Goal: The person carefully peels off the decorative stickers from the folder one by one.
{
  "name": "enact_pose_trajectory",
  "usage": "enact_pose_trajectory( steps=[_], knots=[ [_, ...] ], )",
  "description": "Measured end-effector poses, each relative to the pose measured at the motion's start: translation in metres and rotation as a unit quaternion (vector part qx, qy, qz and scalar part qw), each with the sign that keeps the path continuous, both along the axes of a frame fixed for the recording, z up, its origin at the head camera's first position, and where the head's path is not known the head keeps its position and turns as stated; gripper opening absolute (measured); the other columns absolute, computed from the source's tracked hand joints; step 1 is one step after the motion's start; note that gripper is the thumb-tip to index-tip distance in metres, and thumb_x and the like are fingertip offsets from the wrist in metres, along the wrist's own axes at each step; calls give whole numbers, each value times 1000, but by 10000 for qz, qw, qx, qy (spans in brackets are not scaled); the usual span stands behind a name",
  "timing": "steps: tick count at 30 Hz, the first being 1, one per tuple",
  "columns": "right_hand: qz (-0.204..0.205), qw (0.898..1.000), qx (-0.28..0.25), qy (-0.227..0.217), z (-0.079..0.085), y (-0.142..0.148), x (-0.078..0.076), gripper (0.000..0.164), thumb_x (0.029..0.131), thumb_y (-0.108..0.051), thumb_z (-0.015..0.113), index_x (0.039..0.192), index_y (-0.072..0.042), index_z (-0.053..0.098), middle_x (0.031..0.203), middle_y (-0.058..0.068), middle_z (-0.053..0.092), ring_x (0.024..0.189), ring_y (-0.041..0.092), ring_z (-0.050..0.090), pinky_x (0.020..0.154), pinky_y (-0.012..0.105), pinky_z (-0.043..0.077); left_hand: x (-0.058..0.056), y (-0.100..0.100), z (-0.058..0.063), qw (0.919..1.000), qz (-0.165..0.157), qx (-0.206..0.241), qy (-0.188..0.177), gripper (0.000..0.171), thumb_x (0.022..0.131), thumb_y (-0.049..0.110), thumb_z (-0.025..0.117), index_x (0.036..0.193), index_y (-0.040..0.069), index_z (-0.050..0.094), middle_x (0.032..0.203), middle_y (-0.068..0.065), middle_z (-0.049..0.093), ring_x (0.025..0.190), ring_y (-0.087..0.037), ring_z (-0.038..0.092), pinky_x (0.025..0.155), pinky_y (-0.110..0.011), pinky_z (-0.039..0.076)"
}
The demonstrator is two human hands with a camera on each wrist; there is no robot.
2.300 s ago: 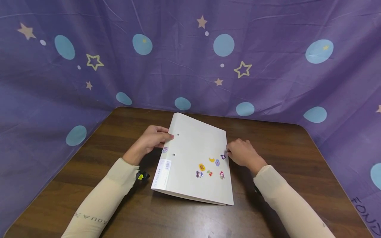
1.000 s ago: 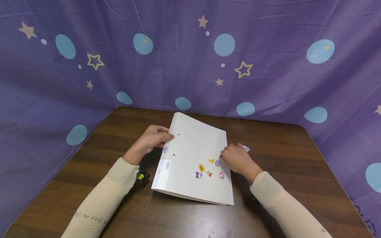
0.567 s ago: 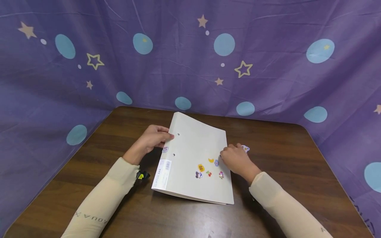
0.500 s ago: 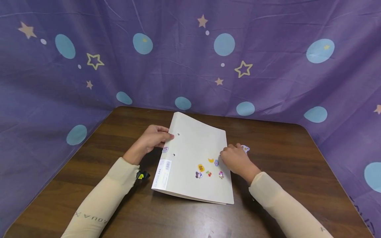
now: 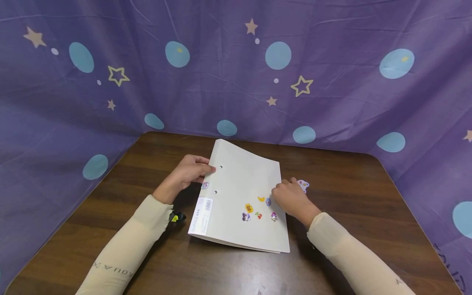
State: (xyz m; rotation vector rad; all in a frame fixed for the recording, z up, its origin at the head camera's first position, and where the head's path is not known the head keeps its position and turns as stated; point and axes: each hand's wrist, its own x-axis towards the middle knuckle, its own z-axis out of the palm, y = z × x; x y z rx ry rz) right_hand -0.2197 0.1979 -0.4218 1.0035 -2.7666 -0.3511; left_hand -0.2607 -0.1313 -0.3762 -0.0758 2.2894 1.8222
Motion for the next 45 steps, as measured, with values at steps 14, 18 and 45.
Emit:
enact_pose_trajectory(
  steps=[14,18,45],
  knots=[
    [-7,10000,-61,66,3,0,-3,8,85,1,75,81,-5,71,74,8,68,69,26,61,66,46,51,1,0,1,10000,2,-8,-6,39,87,6,77,119,-9,62,103,-20,67,77,-20,69,62,-32,62],
    [-53,9995,-322,18,3,0,-4,11,86,1,74,78,-5,69,70,8,65,65,26,61,63,47,51,0,0,0,10000,15,-8,-27,40,87,6,77,121,-9,61,104,-20,67,77,-21,69,62,-32,61],
    [-924,9931,-497,-530,13,26,-11,14,87,2,73,80,-9,69,74,6,66,70,28,62,72,57,50,-1,-1,0,10000,23,-12,-32,41,86,6,77,121,-8,61,105,-20,67,78,-21,69,62,-31,61]
  ],
)
